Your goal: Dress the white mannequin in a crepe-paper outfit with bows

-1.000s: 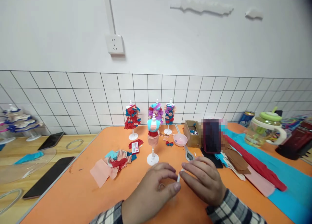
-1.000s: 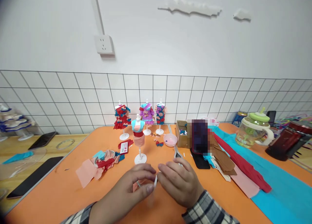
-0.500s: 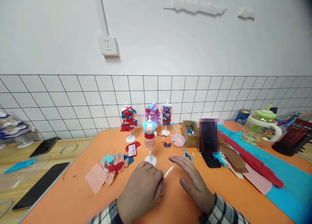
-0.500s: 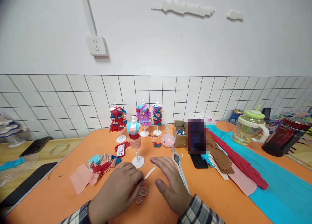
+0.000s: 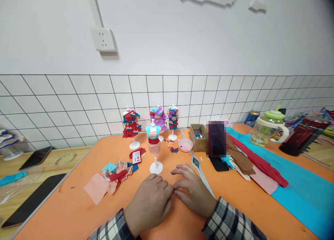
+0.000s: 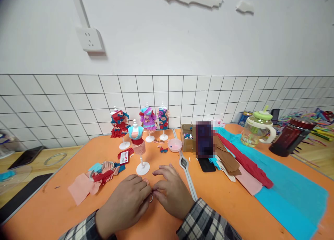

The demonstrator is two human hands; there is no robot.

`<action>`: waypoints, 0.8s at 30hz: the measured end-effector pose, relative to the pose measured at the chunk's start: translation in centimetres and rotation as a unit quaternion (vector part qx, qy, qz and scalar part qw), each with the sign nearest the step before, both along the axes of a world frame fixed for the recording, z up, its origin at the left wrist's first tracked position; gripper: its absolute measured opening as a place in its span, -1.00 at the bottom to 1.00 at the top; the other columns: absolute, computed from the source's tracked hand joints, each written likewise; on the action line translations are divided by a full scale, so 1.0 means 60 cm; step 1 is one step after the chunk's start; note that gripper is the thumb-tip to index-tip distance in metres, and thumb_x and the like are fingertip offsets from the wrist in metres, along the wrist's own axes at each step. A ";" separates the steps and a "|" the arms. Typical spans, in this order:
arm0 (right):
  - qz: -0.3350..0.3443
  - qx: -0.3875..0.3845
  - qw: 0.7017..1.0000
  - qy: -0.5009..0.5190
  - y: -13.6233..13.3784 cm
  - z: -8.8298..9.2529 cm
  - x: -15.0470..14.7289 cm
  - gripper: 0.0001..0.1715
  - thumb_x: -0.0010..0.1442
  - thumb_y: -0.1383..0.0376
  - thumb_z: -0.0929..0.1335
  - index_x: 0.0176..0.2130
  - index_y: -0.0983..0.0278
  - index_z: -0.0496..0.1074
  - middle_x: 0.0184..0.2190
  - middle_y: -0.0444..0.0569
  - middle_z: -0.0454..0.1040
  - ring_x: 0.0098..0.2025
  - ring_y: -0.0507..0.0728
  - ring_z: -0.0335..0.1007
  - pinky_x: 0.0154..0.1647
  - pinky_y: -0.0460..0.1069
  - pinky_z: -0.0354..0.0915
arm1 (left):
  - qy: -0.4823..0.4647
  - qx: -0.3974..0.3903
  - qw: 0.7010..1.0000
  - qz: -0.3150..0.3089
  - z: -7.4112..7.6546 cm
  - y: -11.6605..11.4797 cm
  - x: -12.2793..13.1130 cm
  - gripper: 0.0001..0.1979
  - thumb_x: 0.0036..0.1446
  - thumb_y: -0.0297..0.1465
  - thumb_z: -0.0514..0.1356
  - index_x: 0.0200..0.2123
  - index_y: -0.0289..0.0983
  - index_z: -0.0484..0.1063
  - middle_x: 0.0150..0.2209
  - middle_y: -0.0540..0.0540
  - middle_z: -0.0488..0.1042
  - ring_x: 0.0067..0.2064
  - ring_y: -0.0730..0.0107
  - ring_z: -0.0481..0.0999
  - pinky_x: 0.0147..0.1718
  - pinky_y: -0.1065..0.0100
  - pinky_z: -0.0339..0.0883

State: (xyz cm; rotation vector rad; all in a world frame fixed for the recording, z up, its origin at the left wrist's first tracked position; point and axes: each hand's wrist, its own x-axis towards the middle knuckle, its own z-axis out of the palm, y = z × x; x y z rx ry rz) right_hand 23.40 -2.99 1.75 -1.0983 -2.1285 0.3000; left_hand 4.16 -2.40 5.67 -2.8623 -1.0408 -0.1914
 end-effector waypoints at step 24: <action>-0.066 0.209 0.976 0.000 -0.027 0.001 -0.025 -0.81 0.18 0.48 0.22 -0.32 0.27 0.38 -0.26 -0.02 0.35 -0.21 0.13 0.20 -0.15 0.07 0.06 | -0.188 -0.079 0.972 0.118 -0.012 -0.010 0.017 -0.89 0.00 -0.49 0.09 -0.52 -0.24 0.35 -0.53 0.02 0.44 -0.46 0.39 0.38 -0.48 0.40 0.03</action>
